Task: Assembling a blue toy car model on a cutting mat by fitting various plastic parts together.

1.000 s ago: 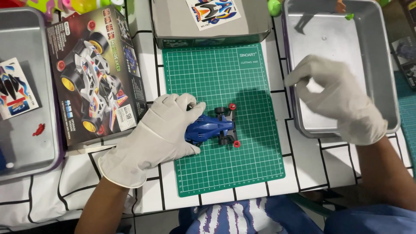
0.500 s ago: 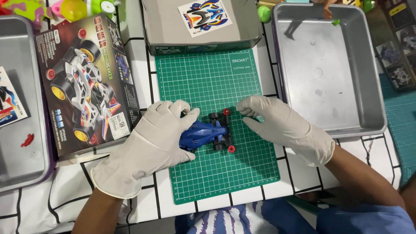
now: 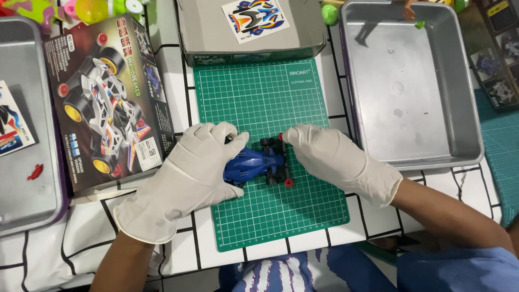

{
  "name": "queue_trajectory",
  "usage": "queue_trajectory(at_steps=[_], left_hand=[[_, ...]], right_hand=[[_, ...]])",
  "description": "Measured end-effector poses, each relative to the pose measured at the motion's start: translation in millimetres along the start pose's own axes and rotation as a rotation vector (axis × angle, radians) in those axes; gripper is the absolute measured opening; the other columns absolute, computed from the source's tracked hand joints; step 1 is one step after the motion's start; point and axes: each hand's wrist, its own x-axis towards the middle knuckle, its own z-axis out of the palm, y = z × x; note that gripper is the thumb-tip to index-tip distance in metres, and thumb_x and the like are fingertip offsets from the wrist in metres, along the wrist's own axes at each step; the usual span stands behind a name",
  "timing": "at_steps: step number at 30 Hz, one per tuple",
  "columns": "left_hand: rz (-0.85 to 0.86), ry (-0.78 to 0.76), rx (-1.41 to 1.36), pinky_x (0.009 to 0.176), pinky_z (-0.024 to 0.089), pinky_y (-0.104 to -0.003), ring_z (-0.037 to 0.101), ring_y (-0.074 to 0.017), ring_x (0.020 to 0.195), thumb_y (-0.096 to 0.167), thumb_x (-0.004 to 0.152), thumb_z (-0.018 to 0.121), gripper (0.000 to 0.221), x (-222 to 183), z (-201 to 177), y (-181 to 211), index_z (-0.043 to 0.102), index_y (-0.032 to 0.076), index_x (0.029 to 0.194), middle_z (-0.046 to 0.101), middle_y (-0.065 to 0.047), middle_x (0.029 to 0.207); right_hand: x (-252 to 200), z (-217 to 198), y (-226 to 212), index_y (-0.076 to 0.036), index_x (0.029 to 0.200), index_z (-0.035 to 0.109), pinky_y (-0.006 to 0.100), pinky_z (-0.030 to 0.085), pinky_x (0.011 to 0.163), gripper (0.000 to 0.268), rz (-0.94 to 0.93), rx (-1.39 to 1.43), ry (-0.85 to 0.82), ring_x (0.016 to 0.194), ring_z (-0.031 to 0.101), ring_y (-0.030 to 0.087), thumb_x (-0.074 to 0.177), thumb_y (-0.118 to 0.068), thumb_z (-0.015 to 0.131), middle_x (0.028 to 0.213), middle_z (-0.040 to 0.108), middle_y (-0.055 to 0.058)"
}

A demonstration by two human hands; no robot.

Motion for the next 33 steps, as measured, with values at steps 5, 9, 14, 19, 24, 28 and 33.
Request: queue_trajectory(at_steps=[5, 9, 14, 19, 24, 28, 33], left_hand=[[-0.002, -0.002, -0.015, 0.091, 0.048, -0.043, 0.058, -0.0277, 0.096, 0.089, 0.052, 0.085, 0.118, 0.2, -2.3, 0.4, 0.055, 0.02, 0.144, 0.056, -0.005, 0.119], [0.005, 0.008, -0.018, 0.088, 0.048, -0.043, 0.058, -0.0273, 0.097, 0.09, 0.054, 0.082, 0.119, -0.6, -0.2, -1.5, 0.055, 0.021, 0.147, 0.055, -0.005, 0.12], [0.006, 0.023, -0.06, 0.086, 0.049, -0.046, 0.06, -0.0299, 0.095, 0.084, 0.047, 0.09, 0.12, 1.3, -1.4, -1.2, 0.057, 0.017, 0.141, 0.059, -0.007, 0.118], [0.006, 0.027, -0.044, 0.087, 0.05, -0.046, 0.059, -0.0294, 0.095, 0.086, 0.047, 0.089, 0.122, 0.5, 0.1, -1.0, 0.057, 0.018, 0.143, 0.058, -0.007, 0.12], [-0.014, -0.019, -0.009, 0.09, 0.05, -0.046, 0.061, -0.0302, 0.099, 0.09, 0.048, 0.086, 0.123, 1.9, 2.6, 0.0, 0.056, 0.021, 0.146, 0.059, -0.007, 0.126], [-0.009, -0.021, 0.033, 0.09, 0.05, -0.044, 0.06, -0.029, 0.098, 0.094, 0.049, 0.081, 0.126, 1.4, 3.4, -0.1, 0.054, 0.021, 0.148, 0.057, -0.007, 0.126], [-0.003, 0.013, 0.034, 0.087, 0.051, -0.044, 0.059, -0.0267, 0.094, 0.095, 0.047, 0.082, 0.126, 0.8, 3.9, -0.4, 0.056, 0.022, 0.146, 0.058, -0.005, 0.119]], right_hand=[[0.4, -15.5, 23.5, -0.006, 0.104, 0.051, 0.042, 0.057, 0.065, 0.017, 0.453, 1.468, 0.115, 0.082, 0.069, 0.032, 0.093, 0.005, 0.046, 0.1, 0.069, 0.013], [-12.7, -48.7, 40.3, -0.008, 0.104, 0.065, 0.025, 0.063, 0.079, 0.018, 0.561, 1.762, 0.314, 0.086, 0.072, 0.015, 0.092, 0.004, 0.067, 0.1, 0.074, 0.003], [-16.4, -66.0, 16.3, -0.009, 0.092, 0.069, 0.028, 0.065, 0.089, 0.01, 0.707, 2.194, 0.373, 0.089, 0.076, 0.017, 0.089, 0.0, 0.073, 0.093, 0.077, 0.006], [-15.7, -57.3, 1.2, -0.011, 0.093, 0.067, 0.03, 0.065, 0.086, 0.011, 0.621, 2.33, 0.369, 0.09, 0.076, 0.018, 0.09, -0.003, 0.073, 0.094, 0.076, 0.007], [-15.6, -51.2, -3.4, -0.011, 0.091, 0.068, 0.03, 0.065, 0.085, 0.012, 0.605, 2.413, 0.397, 0.087, 0.075, 0.018, 0.089, 0.0, 0.074, 0.092, 0.076, 0.007], [-15.6, -45.2, -7.0, -0.011, 0.093, 0.068, 0.03, 0.066, 0.085, 0.009, 0.539, 2.418, 0.478, 0.088, 0.074, 0.017, 0.093, -0.004, 0.072, 0.093, 0.075, 0.006], [-12.3, -44.2, -8.0, -0.012, 0.092, 0.068, 0.029, 0.066, 0.085, 0.009, 0.517, 2.413, 0.499, 0.087, 0.074, 0.016, 0.093, -0.004, 0.072, 0.093, 0.074, 0.006]])
